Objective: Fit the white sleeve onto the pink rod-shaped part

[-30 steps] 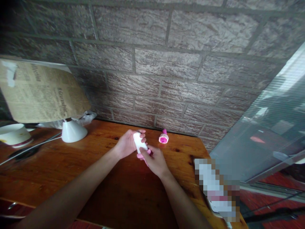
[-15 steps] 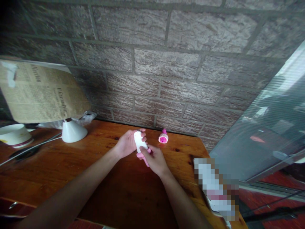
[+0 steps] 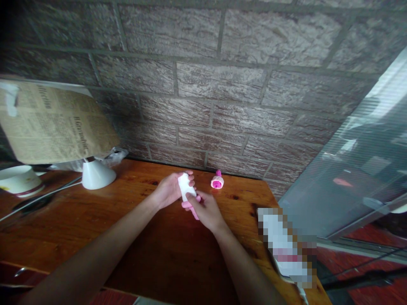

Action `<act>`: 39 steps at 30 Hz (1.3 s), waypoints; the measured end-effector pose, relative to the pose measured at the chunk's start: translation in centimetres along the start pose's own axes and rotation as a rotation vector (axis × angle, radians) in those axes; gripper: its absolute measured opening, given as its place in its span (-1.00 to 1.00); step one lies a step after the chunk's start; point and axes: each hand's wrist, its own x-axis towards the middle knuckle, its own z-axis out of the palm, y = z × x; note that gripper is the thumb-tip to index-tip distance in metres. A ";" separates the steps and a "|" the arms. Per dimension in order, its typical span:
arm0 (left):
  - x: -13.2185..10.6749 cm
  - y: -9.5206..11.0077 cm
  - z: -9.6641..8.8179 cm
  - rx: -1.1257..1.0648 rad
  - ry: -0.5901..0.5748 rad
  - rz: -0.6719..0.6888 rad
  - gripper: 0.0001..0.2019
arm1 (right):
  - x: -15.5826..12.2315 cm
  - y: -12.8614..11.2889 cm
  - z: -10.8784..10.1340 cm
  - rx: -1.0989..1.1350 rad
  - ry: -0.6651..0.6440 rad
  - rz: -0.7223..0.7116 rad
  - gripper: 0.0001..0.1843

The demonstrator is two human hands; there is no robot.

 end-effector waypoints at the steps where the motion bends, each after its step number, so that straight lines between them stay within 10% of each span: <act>1: 0.0 0.1 0.1 -0.007 -0.006 -0.004 -0.85 | 0.0 0.0 0.0 -0.004 0.002 -0.004 -0.54; 19: 0.0 0.1 -0.1 -0.031 -0.038 -0.029 -0.89 | 0.0 0.2 0.0 -0.030 -0.003 0.001 -0.54; 28: -0.4 1.0 -0.3 0.006 -0.139 -0.045 -0.61 | 0.3 0.2 -0.1 0.471 -0.092 0.177 -0.58; 39: -0.2 0.8 -0.4 0.068 -0.151 -0.019 -0.63 | 0.2 0.0 0.0 0.505 -0.102 0.190 -0.58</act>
